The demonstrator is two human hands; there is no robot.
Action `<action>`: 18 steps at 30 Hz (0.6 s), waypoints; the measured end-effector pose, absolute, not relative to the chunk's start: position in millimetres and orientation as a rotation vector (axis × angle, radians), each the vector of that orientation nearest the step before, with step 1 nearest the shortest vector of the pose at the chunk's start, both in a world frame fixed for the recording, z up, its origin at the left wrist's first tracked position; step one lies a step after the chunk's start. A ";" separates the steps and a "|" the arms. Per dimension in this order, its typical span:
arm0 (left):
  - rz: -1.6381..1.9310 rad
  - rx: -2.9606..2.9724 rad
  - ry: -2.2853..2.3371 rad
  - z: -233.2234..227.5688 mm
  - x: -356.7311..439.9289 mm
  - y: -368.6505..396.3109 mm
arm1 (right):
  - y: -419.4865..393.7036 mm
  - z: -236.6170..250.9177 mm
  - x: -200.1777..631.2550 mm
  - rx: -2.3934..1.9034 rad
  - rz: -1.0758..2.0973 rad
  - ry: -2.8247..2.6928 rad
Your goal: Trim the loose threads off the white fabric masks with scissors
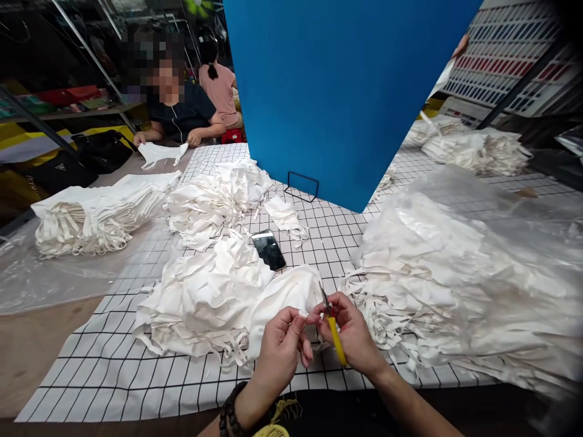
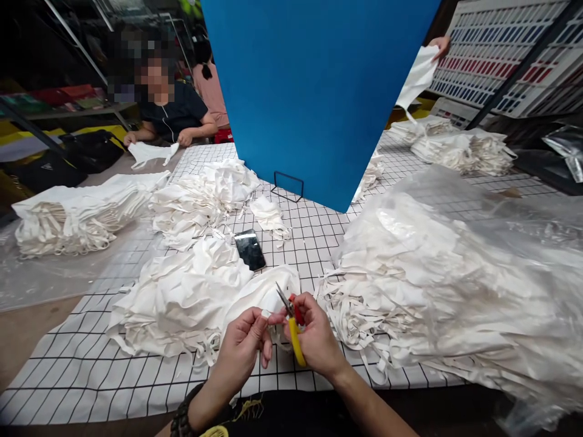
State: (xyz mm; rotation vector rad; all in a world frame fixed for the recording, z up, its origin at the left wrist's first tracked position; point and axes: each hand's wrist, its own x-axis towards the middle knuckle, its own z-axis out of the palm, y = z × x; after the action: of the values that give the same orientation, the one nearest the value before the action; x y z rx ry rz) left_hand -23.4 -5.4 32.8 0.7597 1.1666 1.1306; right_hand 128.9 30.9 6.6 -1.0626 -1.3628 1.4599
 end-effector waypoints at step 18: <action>1.086 1.331 1.257 36.3 -26.0 -7.8 | 25.4 55.3 166.4 -1.519 0.834 -2.215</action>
State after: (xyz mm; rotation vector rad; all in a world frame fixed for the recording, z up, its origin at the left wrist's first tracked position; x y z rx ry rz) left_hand -26.0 -7.8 36.3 1.3313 1.2569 1.0860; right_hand 166.4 25.4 55.3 -1.5190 -2.2148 0.8344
